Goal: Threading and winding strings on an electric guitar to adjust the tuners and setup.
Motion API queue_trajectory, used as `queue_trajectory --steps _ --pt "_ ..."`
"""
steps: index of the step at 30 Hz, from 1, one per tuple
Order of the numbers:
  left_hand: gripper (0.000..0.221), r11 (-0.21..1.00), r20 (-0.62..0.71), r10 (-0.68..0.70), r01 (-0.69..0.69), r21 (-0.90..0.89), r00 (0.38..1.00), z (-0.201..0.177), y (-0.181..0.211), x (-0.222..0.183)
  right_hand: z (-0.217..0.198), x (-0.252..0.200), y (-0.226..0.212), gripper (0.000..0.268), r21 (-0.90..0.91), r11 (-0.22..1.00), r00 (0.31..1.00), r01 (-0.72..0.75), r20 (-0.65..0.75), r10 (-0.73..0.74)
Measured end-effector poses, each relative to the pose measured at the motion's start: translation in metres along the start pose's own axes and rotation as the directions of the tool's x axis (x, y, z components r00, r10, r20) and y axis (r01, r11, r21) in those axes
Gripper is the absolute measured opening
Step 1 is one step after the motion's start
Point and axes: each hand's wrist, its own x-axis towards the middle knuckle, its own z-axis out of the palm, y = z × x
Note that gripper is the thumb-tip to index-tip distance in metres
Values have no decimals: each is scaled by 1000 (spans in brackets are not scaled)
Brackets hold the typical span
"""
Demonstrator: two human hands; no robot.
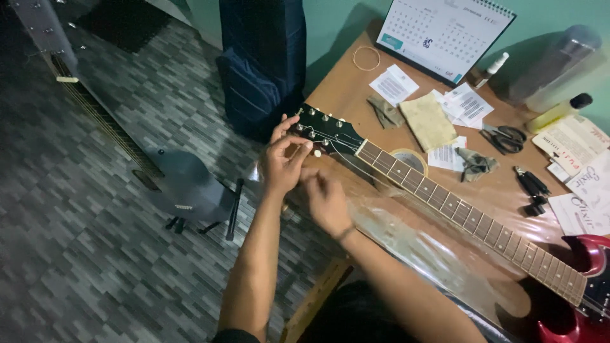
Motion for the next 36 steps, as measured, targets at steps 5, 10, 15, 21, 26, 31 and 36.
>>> queue_trajectory --steps 5,10,15,21,26,31,36 --pt "13 1000 -12 3 -3 29 1000 1 1 -2 -79 -19 3 16 -629 641 871 439 123 -476" --pt "13 999 -4 27 -27 44 1000 -1 11 -2 -129 13 10 15 -894 177 683 411 173 -710" --pt "17 999 -26 12 -11 42 1000 1 2 -1 -140 23 -2 7 -808 216 666 548 266 -696" --pt "14 1000 -57 21 -20 18 998 7 -11 -5 -114 36 -40 11 -769 318 741 554 282 -610" --pt "9 997 -72 51 -46 59 996 8 -8 -3 -98 46 -50 7 -764 331 748 554 282 -601" --pt "11 988 -52 61 -53 147 997 10 -2 -2 -87 75 -9 6 -806 333 746 489 189 -639" --pt "15 989 -55 88 -81 122 995 16 -4 -3 -81 75 0 9 -819 340 718 462 120 -686"
